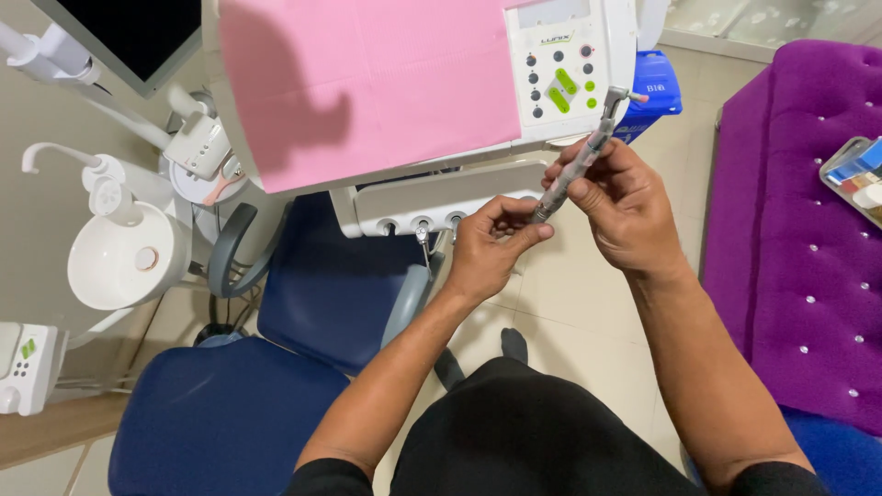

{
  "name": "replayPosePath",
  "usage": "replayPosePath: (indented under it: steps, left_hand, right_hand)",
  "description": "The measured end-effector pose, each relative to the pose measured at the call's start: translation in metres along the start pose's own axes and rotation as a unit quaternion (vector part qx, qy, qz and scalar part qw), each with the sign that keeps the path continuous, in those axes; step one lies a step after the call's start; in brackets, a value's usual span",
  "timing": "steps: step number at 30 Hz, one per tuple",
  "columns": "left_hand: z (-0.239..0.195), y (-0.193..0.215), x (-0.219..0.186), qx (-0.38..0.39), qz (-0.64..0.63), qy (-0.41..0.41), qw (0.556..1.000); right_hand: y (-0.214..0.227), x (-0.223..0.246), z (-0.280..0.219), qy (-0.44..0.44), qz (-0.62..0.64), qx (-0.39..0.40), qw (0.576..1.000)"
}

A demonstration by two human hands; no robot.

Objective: The recorder is preparing a dental treatment station by organizing handpieces, setting up a supply tray, and checking connections.

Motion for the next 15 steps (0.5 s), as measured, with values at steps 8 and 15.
replayPosePath:
  steps: [8, 15]
  left_hand:
    - [0.003, -0.004, -0.006, 0.094, -0.053, 0.017, 0.994]
    - [-0.002, -0.004, -0.042, -0.031, 0.133, -0.063, 0.989]
  right_hand:
    - [0.006, 0.007, -0.005, -0.003, -0.01, -0.022, 1.0]
    - [0.002, 0.014, -0.012, 0.043, -0.086, -0.054, 0.994]
Point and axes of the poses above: each hand's wrist, its own z-axis towards the middle knuckle, its own y-axis out of the back of the hand, x = y × z, the point moved 7 cm from there along z, towards the middle knuckle, and after that the axes turned 2 degrees about x, right-handed, at the moved point
